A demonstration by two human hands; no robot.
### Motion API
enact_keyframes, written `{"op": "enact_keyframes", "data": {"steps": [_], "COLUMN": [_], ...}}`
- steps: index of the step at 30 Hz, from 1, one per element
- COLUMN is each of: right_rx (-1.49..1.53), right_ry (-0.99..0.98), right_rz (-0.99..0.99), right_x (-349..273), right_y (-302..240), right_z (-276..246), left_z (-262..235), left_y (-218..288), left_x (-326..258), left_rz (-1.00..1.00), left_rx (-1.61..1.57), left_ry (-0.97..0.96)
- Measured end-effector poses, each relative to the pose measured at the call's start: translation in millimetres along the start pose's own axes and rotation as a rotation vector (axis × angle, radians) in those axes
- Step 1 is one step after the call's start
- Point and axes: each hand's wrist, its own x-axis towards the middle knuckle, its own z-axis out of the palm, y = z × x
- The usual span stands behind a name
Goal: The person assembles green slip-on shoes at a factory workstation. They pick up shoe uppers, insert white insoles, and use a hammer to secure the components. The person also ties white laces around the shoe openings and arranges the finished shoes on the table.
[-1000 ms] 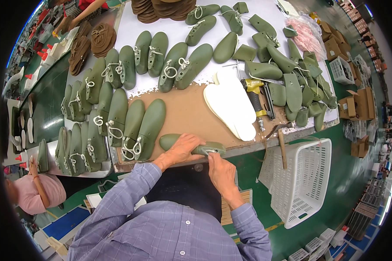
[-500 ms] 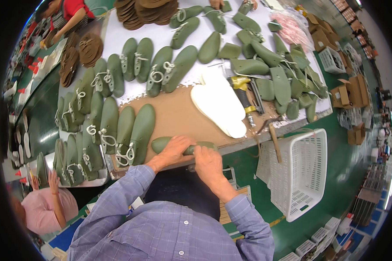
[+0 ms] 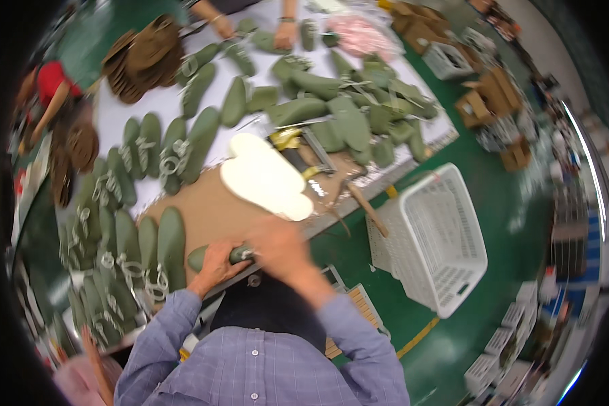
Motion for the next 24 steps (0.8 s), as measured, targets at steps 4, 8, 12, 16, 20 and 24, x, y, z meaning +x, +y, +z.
{"op": "enact_keyframes", "data": {"steps": [4, 8, 12, 16, 20, 24], "right_rx": [-0.235, -0.288, -0.057, 0.148, 0.523, 0.187], "right_ry": [0.216, -0.139, -0.206, 0.089, 0.164, -0.083], "right_rz": [0.626, 0.797, 0.827, 0.754, 0.92, 0.336], "right_x": [-74.8, -152.0, -114.7, -98.0, -141.6, -107.8], "right_y": [136.7, 224.6, 190.6, 111.7, 18.0, -15.4], "right_z": [-37.8, -28.7, -51.7, -56.2, -51.3, -24.6], "left_z": [-1.6, -3.1, -2.2, 1.0, -4.2, -3.6], "left_y": [2.4, 1.1, -1.1, -3.2, 0.9, -1.0], "left_x": [3.8, 2.9, 1.3, 4.2, 4.4, 8.9], "left_rz": [-0.072, -0.01, -0.007, 0.005, -0.014, 0.042], "left_rx": [0.023, 0.01, 0.014, 0.033, 0.014, 0.007], "left_ry": [-0.029, 0.011, -0.019, -0.016, -0.029, -0.006]}}
